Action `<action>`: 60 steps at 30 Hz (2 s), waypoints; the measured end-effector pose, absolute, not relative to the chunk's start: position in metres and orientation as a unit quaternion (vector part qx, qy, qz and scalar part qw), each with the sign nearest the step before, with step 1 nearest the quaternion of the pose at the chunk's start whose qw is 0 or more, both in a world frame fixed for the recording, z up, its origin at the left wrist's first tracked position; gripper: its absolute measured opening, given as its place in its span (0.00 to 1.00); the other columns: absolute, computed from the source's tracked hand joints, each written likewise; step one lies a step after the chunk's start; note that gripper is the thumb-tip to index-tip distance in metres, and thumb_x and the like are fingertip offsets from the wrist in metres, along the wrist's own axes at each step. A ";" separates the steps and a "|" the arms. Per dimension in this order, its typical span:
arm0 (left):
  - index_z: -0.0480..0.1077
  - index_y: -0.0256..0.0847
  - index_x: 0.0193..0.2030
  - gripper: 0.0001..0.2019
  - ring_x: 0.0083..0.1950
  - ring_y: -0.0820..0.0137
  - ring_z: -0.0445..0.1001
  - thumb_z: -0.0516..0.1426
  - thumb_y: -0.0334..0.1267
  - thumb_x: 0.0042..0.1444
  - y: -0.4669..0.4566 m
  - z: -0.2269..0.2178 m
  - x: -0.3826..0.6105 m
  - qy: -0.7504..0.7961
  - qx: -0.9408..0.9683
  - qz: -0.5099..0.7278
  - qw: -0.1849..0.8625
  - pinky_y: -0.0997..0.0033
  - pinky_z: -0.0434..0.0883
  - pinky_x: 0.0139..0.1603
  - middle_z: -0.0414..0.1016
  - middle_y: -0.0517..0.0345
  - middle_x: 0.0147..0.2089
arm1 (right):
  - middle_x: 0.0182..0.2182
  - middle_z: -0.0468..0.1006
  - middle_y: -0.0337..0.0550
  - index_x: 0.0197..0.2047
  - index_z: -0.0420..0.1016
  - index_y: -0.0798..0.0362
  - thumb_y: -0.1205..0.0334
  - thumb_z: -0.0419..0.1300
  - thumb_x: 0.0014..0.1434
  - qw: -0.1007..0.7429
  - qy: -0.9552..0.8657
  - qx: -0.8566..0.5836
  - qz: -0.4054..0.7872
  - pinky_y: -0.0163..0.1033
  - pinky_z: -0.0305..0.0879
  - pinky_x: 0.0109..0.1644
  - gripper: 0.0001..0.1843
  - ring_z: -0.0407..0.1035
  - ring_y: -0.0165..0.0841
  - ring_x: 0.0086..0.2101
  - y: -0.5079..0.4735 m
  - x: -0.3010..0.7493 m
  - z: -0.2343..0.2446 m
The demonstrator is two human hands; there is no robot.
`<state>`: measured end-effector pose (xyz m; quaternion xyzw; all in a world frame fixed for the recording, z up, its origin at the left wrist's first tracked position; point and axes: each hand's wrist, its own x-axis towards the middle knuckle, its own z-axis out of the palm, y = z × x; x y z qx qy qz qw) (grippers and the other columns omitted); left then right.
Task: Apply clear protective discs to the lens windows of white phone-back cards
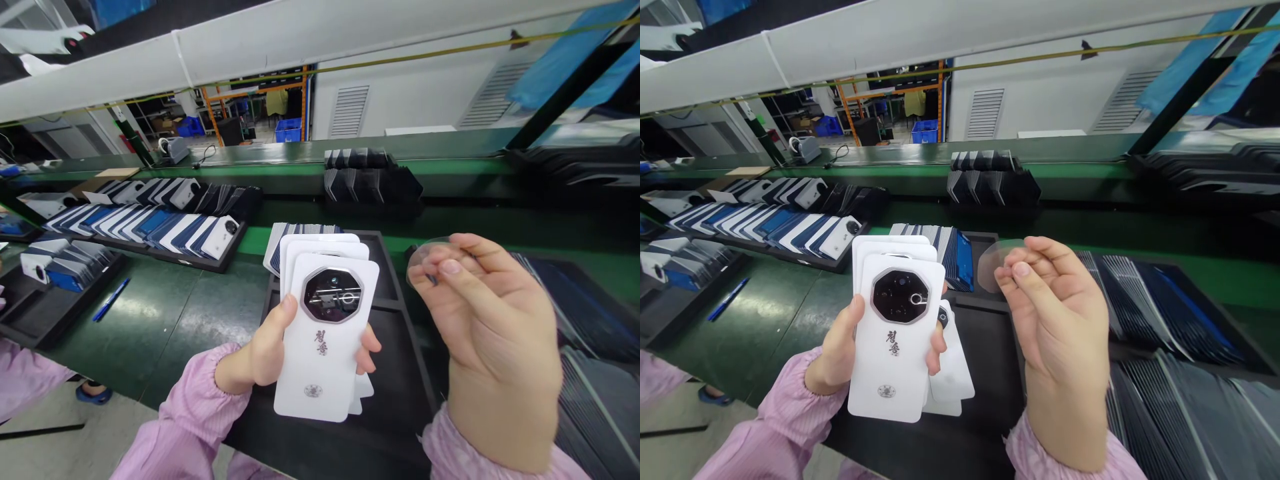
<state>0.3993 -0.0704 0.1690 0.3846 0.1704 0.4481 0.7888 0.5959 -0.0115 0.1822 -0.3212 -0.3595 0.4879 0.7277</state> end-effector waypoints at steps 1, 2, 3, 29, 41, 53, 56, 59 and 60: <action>0.61 0.33 0.65 0.41 0.38 0.60 0.75 0.51 0.66 0.57 -0.071 0.169 0.399 0.171 0.386 0.447 0.789 0.62 0.70 0.40 0.76 0.43 0.44 | 0.29 0.76 0.39 0.38 0.80 0.52 0.69 0.76 0.41 0.728 -0.359 -0.319 0.489 0.35 0.70 0.40 0.19 0.69 0.29 0.34 -0.012 0.596 0.182; 0.61 0.33 0.65 0.41 0.37 0.60 0.75 0.51 0.66 0.58 -0.071 0.170 0.399 0.171 0.387 0.447 0.789 0.62 0.70 0.40 0.76 0.43 0.43 | 0.29 0.76 0.39 0.38 0.80 0.52 0.69 0.77 0.41 0.728 -0.359 -0.318 0.490 0.35 0.70 0.40 0.19 0.69 0.29 0.34 -0.012 0.595 0.183; 0.61 0.32 0.65 0.41 0.37 0.60 0.75 0.50 0.66 0.58 -0.072 0.170 0.400 0.171 0.386 0.446 0.789 0.62 0.70 0.40 0.76 0.43 0.43 | 0.29 0.76 0.39 0.38 0.80 0.52 0.69 0.77 0.41 0.728 -0.358 -0.317 0.491 0.35 0.70 0.40 0.19 0.69 0.29 0.34 -0.012 0.595 0.183; 0.63 0.33 0.65 0.40 0.38 0.60 0.76 0.52 0.64 0.58 -0.074 0.174 0.402 0.127 0.298 0.405 0.855 0.61 0.70 0.42 0.76 0.43 0.44 | 0.29 0.79 0.38 0.40 0.77 0.50 0.69 0.75 0.44 0.720 -0.377 -0.313 0.491 0.34 0.72 0.38 0.20 0.71 0.29 0.32 -0.014 0.597 0.182; 0.60 0.30 0.66 0.42 0.36 0.59 0.76 0.52 0.65 0.56 -0.075 0.170 0.402 0.151 0.324 0.412 0.838 0.62 0.70 0.39 0.76 0.41 0.41 | 0.29 0.78 0.38 0.41 0.76 0.50 0.68 0.76 0.44 0.714 -0.375 -0.328 0.492 0.37 0.71 0.37 0.21 0.72 0.31 0.32 -0.015 0.595 0.185; 0.60 0.31 0.66 0.43 0.36 0.60 0.75 0.51 0.66 0.56 -0.075 0.170 0.401 0.162 0.348 0.410 0.827 0.63 0.69 0.39 0.76 0.42 0.41 | 0.28 0.76 0.39 0.42 0.74 0.51 0.68 0.76 0.43 0.712 -0.386 -0.325 0.488 0.37 0.68 0.37 0.23 0.71 0.32 0.32 -0.018 0.596 0.187; 0.60 0.30 0.66 0.42 0.35 0.59 0.75 0.51 0.65 0.56 -0.076 0.171 0.401 0.168 0.348 0.413 0.825 0.63 0.68 0.39 0.76 0.41 0.41 | 0.28 0.76 0.39 0.42 0.75 0.51 0.68 0.76 0.44 0.716 -0.387 -0.321 0.484 0.37 0.69 0.37 0.22 0.71 0.32 0.32 -0.018 0.596 0.187; 0.61 0.30 0.65 0.42 0.36 0.59 0.75 0.51 0.66 0.56 -0.074 0.170 0.402 0.166 0.336 0.409 0.832 0.62 0.69 0.40 0.76 0.41 0.42 | 0.28 0.77 0.39 0.42 0.75 0.50 0.67 0.75 0.45 0.716 -0.390 -0.321 0.483 0.37 0.69 0.36 0.21 0.71 0.32 0.32 -0.021 0.596 0.188; 0.62 0.30 0.65 0.42 0.37 0.59 0.75 0.51 0.65 0.56 -0.072 0.168 0.402 0.164 0.328 0.405 0.837 0.62 0.69 0.41 0.76 0.41 0.42 | 0.28 0.78 0.39 0.42 0.75 0.50 0.67 0.75 0.45 0.717 -0.393 -0.322 0.477 0.37 0.70 0.35 0.21 0.71 0.32 0.31 -0.023 0.596 0.189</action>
